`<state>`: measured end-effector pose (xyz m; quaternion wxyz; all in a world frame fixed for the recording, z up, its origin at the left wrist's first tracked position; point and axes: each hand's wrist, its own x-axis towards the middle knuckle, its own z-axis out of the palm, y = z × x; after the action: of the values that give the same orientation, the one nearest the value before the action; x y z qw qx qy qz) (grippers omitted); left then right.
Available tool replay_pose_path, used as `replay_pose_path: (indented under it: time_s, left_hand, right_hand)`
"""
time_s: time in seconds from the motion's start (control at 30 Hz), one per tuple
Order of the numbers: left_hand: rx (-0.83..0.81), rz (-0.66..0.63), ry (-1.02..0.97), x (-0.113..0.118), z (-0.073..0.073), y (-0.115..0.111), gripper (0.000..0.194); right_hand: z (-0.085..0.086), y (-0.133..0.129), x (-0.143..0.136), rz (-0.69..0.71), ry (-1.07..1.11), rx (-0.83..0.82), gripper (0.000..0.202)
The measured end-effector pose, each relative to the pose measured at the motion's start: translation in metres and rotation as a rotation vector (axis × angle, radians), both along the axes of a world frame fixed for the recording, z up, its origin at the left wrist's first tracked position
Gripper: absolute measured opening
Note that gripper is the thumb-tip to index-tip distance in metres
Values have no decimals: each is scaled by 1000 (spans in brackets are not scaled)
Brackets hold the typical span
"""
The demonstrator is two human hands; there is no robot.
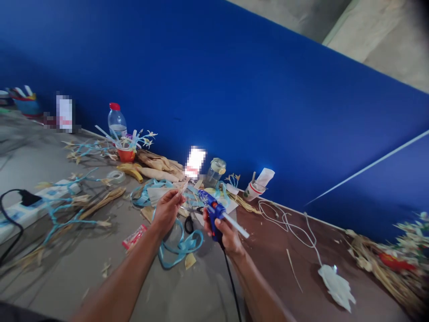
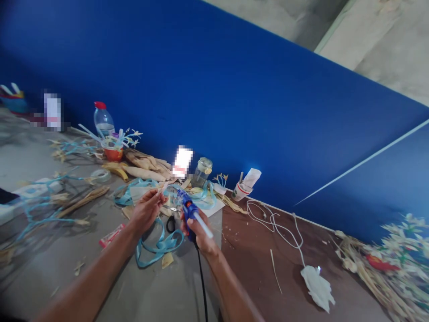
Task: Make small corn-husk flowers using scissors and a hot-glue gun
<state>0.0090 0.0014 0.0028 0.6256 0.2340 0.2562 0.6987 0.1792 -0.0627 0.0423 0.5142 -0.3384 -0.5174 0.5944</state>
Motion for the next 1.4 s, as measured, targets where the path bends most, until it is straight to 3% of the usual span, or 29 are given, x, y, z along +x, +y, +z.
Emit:
replay_pose_path:
  time_s: [0.13,0.33,0.47,0.67,0.87,1.4]
  left_hand:
    - [-4,19,18,-1,-2,1,23]
    - [-18,43,25,-1,-3,2,23]
    - [-26,44,45,-2,-2,1,22]
    - [-53,44,38,0,0,0,25]
    - [-75,27,32,0,1,-1,24]
    - [-78,-9,16,1,-3,-2,22]
  right_hand:
    - [-7,6,-2,48,-94,-15,42]
    - [-15,9,-1,62,-316,121,50]
    - [-19,5,-3,44,-281,124,52]
    - [-10,3,-4,25,-325,68,52]
    - [-10,5,-4,-60,-461,186,54]
    - [-23,12,-6,-94,-482,350,49]
